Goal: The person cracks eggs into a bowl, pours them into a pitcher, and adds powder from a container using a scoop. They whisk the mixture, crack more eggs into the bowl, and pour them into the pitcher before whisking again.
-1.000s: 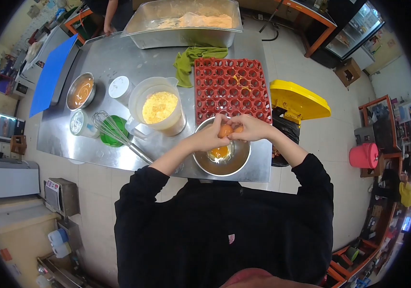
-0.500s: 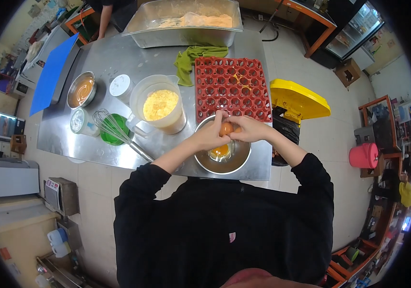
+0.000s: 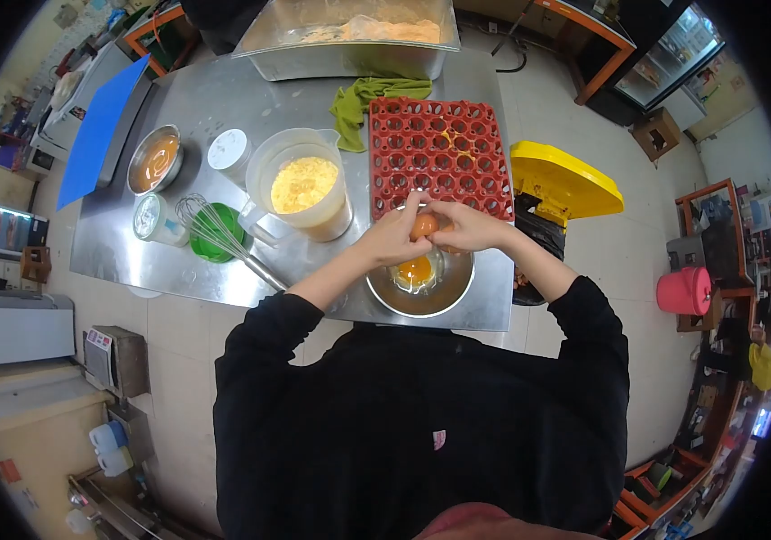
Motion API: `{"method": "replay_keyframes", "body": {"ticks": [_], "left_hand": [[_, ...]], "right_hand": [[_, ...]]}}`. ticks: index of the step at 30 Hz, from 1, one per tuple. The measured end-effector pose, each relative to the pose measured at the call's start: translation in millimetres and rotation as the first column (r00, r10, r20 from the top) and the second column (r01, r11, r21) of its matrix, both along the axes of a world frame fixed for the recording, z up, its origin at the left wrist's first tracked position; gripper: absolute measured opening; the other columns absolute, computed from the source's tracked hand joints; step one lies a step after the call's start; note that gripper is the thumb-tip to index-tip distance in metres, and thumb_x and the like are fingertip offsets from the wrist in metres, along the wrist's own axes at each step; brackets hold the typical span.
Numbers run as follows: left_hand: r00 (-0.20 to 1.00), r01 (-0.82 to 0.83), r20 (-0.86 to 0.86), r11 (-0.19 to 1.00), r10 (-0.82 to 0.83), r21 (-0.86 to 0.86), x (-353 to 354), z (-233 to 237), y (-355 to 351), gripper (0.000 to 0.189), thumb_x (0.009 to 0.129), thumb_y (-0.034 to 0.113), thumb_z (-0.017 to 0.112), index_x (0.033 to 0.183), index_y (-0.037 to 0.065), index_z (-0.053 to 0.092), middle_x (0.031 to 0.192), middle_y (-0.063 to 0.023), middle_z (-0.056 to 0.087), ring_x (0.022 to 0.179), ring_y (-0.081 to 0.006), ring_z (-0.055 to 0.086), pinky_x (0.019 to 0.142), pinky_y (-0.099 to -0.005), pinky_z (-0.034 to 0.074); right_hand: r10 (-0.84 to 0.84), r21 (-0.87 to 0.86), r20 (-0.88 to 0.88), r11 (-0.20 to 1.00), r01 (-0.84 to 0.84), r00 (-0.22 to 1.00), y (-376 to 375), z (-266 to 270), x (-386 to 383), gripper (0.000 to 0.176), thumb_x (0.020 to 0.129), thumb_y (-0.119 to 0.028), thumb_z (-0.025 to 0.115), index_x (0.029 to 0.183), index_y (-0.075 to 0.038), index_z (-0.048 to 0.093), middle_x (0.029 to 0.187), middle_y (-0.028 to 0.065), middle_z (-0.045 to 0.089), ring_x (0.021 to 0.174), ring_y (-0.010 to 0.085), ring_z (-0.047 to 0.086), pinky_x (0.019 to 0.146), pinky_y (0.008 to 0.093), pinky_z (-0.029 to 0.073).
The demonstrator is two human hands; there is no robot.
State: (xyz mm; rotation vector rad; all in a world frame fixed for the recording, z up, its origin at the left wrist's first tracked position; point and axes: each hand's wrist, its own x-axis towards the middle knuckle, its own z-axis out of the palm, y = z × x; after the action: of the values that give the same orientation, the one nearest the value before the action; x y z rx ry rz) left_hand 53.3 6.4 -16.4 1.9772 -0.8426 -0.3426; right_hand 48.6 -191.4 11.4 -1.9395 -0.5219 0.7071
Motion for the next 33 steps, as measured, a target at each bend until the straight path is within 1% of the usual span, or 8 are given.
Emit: {"method": "replay_keyframes", "body": {"ticks": [1,4,13,19,22,25,28,33], "left_hand": [[1.0,-0.007,-0.011,1.0,0.007,-0.006,-1.0,0.0,-0.1,0.06,0.073,0.017,0.057,0.124,0.005,0.027,0.09,-0.0243,0.06,0.082,-0.0408,0.062,0.076,-0.0428,0.047],[1.0,-0.004,0.019,1.0,0.004,0.005,-2.6,-3.6,-0.2,0.061,0.074,0.018,0.056,0.125,0.005,0.026,0.092,-0.0247,0.06,0.082,-0.0405,0.062,0.077,-0.0426,0.047],[0.999,0.046,-0.009,0.999,-0.046,-0.003,2.4,2.5,3.2,0.063,0.072,0.018,0.055,0.127,0.006,0.025,0.09,-0.0235,0.061,0.079,-0.0395,0.062,0.075,-0.0412,0.047],[0.997,0.075,-0.027,0.997,-0.076,-0.027,6.2,5.8,6.4,0.063,0.074,0.022,0.058,0.126,0.008,0.027,0.093,-0.0243,0.061,0.082,-0.0432,0.06,0.075,-0.0461,0.046],[0.996,0.09,-0.024,0.996,-0.091,-0.011,7.0,10.6,6.8,0.068,0.069,0.016,0.055,0.13,0.008,0.026,0.095,-0.0235,0.06,0.084,-0.0404,0.061,0.076,-0.0414,0.047],[0.991,0.125,0.052,0.991,-0.122,-0.052,9.4,17.3,8.2,0.069,0.068,0.016,0.055,0.131,0.008,0.026,0.098,-0.0232,0.06,0.086,-0.0408,0.061,0.077,-0.0419,0.048],[0.99,0.133,0.041,0.991,-0.133,0.003,10.0,32.2,10.1,0.071,0.067,0.016,0.055,0.131,0.009,0.025,0.098,-0.0223,0.06,0.084,-0.0412,0.06,0.077,-0.0424,0.048],[0.978,0.132,0.165,0.991,-0.129,-0.01,10.1,38.9,9.8,0.072,0.067,0.02,0.058,0.13,0.009,0.026,0.081,-0.0235,0.061,0.07,-0.0409,0.061,0.064,-0.0456,0.049]], "right_hand": [[-0.039,0.019,-0.19,0.999,0.043,0.981,2.0,4.4,-1.1,0.045,0.08,-0.016,0.056,0.119,0.003,0.047,0.078,0.0116,0.062,0.061,0.0202,0.063,0.054,0.0306,0.05],[-0.014,0.011,-0.263,1.0,0.018,0.965,2.7,0.4,-0.3,0.044,0.081,-0.014,0.053,0.122,0.002,0.045,0.074,0.0074,0.059,0.051,0.0121,0.058,0.043,0.0231,0.046],[-0.048,0.001,-0.31,0.999,0.051,0.95,5.9,-4.1,3.5,0.048,0.081,-0.01,0.052,0.126,0.001,0.04,0.079,0.0079,0.057,0.052,0.0111,0.055,0.043,0.022,0.044],[-0.046,0.008,-0.233,0.999,0.049,0.971,8.5,9.3,-2.5,0.05,0.081,-0.01,0.054,0.127,0.0,0.039,0.081,0.0075,0.057,0.056,0.0122,0.057,0.044,0.0238,0.045],[-0.008,0.043,-0.237,0.999,0.018,0.971,4.0,2.9,1.0,0.049,0.081,-0.011,0.054,0.127,-0.001,0.039,0.085,0.0085,0.059,0.061,0.0124,0.059,0.05,0.0243,0.047],[0.057,0.049,0.11,0.997,-0.062,0.992,1.9,3.3,1.1,0.047,0.077,-0.015,0.057,0.12,0.0,0.044,0.087,0.0119,0.062,0.075,0.0218,0.062,0.063,0.034,0.05],[0.13,-0.215,0.298,0.974,-0.066,0.946,1.6,22.0,0.5,0.046,0.075,-0.019,0.057,0.116,-0.001,0.046,0.088,0.0175,0.063,0.078,0.0304,0.063,0.071,0.0403,0.048],[0.205,-0.422,0.458,0.907,0.008,0.865,8.5,52.5,-8.1,0.041,0.073,-0.022,0.058,0.108,-0.002,0.048,0.08,0.0194,0.062,0.075,0.0357,0.061,0.066,0.0438,0.048]]}}
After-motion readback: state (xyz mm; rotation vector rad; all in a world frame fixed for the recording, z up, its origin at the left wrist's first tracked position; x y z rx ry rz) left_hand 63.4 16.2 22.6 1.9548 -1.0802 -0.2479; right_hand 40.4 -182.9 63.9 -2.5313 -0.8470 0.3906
